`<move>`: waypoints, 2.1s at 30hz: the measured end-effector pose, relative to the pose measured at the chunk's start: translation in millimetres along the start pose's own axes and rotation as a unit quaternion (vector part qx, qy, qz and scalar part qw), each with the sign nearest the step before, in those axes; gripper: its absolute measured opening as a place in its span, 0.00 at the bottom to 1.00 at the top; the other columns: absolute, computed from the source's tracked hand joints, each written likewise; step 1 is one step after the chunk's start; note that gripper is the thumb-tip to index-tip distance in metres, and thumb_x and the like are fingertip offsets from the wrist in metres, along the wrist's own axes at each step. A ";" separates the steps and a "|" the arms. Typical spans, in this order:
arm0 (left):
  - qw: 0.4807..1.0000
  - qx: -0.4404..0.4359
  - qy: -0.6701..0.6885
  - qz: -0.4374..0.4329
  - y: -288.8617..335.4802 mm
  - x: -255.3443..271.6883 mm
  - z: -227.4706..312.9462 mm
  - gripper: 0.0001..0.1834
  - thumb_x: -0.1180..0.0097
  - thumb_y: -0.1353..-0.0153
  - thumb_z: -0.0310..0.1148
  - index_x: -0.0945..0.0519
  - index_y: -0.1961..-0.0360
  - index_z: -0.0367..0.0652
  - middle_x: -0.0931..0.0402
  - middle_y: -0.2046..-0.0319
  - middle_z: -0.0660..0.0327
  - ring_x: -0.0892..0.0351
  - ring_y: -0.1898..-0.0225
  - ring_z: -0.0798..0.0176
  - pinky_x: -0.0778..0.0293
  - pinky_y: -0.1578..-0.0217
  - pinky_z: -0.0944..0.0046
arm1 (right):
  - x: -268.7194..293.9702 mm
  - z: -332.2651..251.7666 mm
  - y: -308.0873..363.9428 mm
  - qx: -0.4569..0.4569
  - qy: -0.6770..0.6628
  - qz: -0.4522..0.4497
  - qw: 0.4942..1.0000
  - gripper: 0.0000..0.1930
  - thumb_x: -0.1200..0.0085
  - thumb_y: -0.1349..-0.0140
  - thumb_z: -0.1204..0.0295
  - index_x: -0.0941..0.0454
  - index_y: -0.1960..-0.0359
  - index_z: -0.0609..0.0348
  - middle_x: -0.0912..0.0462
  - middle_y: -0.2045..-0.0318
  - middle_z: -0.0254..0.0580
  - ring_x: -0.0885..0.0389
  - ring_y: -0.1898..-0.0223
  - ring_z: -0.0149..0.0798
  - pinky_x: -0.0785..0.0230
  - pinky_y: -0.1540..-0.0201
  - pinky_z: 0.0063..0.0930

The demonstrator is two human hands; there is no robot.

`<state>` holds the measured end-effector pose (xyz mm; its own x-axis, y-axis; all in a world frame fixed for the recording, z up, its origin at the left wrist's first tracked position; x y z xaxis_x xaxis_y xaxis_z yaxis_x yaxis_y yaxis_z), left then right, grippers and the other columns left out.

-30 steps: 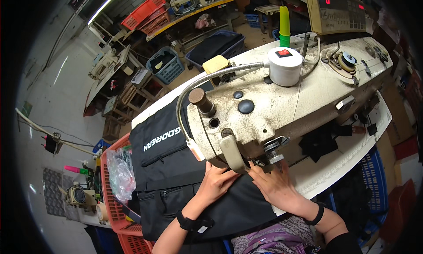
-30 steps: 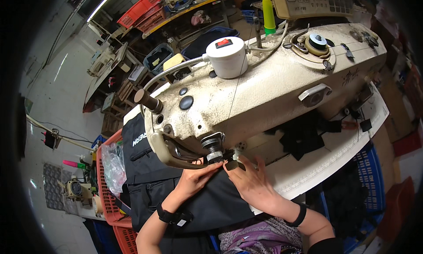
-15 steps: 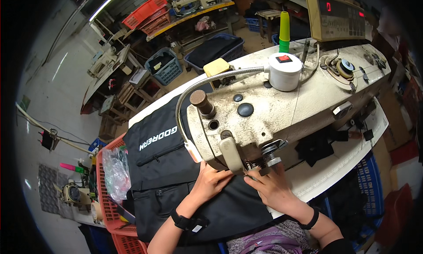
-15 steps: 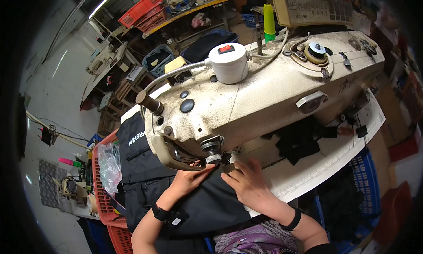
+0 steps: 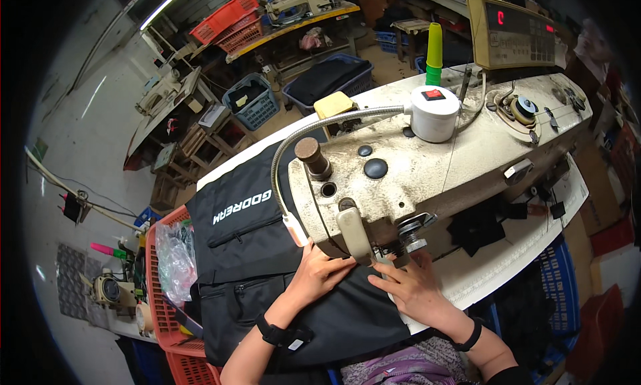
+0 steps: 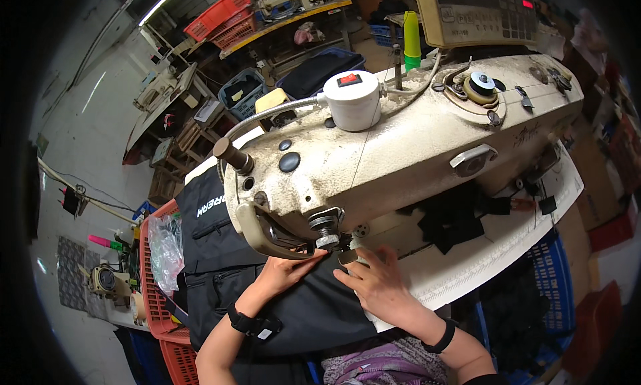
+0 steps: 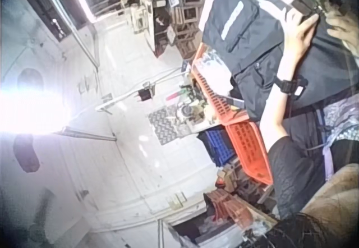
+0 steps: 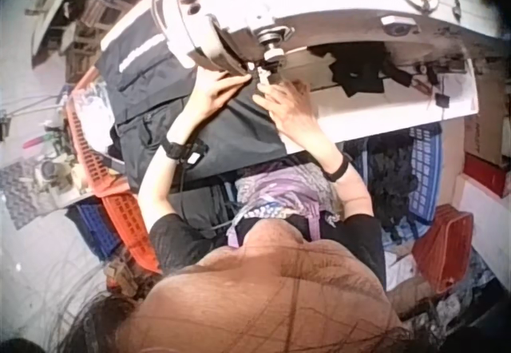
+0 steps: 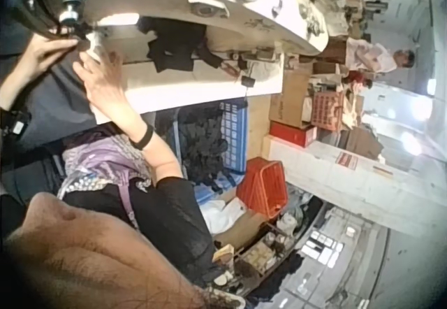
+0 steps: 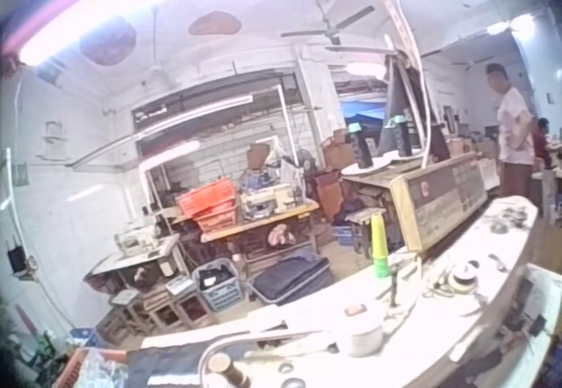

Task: Sewing straps and finishing a black garment bag using an industrial sewing machine.

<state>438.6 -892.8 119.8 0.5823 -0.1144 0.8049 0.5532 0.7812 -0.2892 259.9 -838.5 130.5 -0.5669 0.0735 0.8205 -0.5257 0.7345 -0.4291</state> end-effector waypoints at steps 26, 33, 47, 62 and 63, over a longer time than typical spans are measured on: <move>0.998 -0.011 0.057 0.014 -10.5 8.0 3.0 0.13 0.34 0.50 0.26 0.14 0.61 0.45 0.18 0.62 0.57 0.21 0.57 0.51 0.35 0.47 0.53 | -3.9 2.7 0.6 -0.020 0.006 -0.011 1.000 0.21 0.44 0.51 0.78 0.20 0.53 0.46 0.23 0.51 0.29 0.33 0.42 0.39 0.48 0.44 0.49; 0.997 0.046 0.058 0.005 -2.1 1.7 -27.2 0.13 0.33 0.51 0.27 0.14 0.61 0.47 0.18 0.59 0.56 0.23 0.51 0.49 0.39 0.42 0.53 | -2.0 -0.7 -4.4 -0.022 0.038 -0.017 0.999 0.22 0.45 0.50 0.78 0.21 0.51 0.46 0.23 0.49 0.28 0.33 0.43 0.38 0.46 0.44 0.48; 0.996 0.086 0.031 0.005 -2.0 -6.3 -60.1 0.18 0.35 0.49 0.31 0.16 0.55 0.48 0.27 0.45 0.52 0.37 0.39 0.43 0.46 0.37 0.47 | 0.3 -0.3 -4.4 -0.029 0.043 -0.013 0.999 0.23 0.46 0.50 0.79 0.22 0.49 0.48 0.21 0.52 0.28 0.32 0.43 0.38 0.45 0.43 0.47; 0.938 0.242 -0.131 -0.210 36.6 55.8 -56.5 0.58 0.33 0.62 0.66 0.41 0.30 0.56 0.62 0.26 0.54 0.69 0.25 0.48 0.70 0.34 0.29 | 18.4 -25.9 10.3 -0.035 -0.028 -0.044 0.998 0.20 0.43 0.44 0.71 0.25 0.48 0.61 0.25 0.46 0.43 0.34 0.38 0.42 0.46 0.39 0.48; 0.939 0.240 -0.129 -0.210 38.2 54.5 -53.8 0.58 0.33 0.62 0.66 0.41 0.30 0.56 0.62 0.26 0.54 0.69 0.25 0.48 0.70 0.34 0.29 | 15.6 -34.0 12.1 -0.031 -0.052 -0.062 0.996 0.21 0.42 0.42 0.67 0.25 0.48 0.62 0.27 0.43 0.45 0.35 0.37 0.43 0.47 0.38 0.49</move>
<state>523.6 -902.2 124.7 0.1748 -0.3696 0.9126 0.3324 0.8946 0.2986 266.2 -805.5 151.0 -0.5645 -0.0889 0.8206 -0.5576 0.7741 -0.2997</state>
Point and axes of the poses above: each hand's wrist, its own y-axis away from the middle knuckle, its own x-axis out of the back of the hand, z = x × y, the point moved 6 cm from there along -y, towards the middle knuckle
